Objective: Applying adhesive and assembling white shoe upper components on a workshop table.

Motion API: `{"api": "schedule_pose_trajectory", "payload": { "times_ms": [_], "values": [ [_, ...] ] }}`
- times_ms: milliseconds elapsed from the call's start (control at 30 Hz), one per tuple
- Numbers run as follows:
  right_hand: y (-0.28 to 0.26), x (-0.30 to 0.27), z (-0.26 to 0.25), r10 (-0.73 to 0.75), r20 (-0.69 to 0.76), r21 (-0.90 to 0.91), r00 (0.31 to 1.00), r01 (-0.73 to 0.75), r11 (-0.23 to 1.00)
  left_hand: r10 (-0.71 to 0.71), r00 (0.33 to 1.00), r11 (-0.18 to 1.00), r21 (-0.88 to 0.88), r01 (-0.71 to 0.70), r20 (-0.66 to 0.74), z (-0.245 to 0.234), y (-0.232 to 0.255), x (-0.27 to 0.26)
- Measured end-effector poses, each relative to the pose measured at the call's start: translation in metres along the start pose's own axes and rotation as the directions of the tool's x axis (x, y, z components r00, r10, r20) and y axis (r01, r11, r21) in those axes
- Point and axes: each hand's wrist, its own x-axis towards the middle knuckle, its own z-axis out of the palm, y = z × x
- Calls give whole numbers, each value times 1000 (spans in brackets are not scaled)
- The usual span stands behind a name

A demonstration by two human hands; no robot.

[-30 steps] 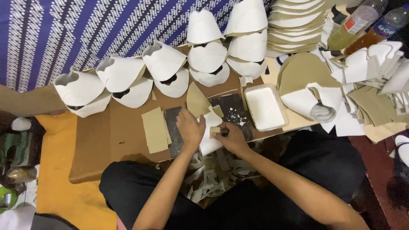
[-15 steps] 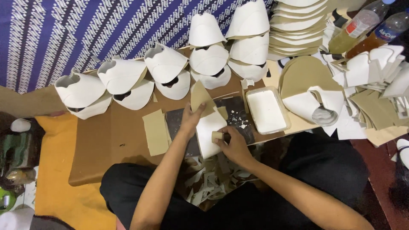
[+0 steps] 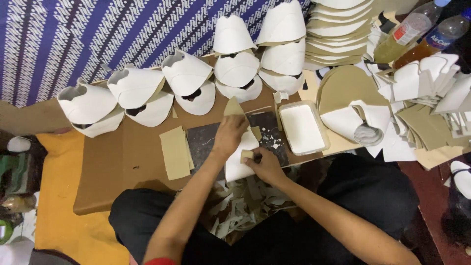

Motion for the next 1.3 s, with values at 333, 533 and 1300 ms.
{"api": "schedule_pose_trajectory", "payload": {
  "times_ms": [333, 533, 1300],
  "values": [
    [-52, -23, -75, -15, 109, 30, 994, 12, 999, -8, 903, 995, -85, 49, 430, -68, 19, -24],
    [-54, -9, -155, -283, -345, -311, 895, 175, 934, 47, 975, 994, 85, -67, 217, -63, 33, -31],
    [-12, 59, -160, -361, -177, -904, 916, -7, 427, -95, 775, 978, -88, 191, 625, -94, 29, -23]
  ]
}}
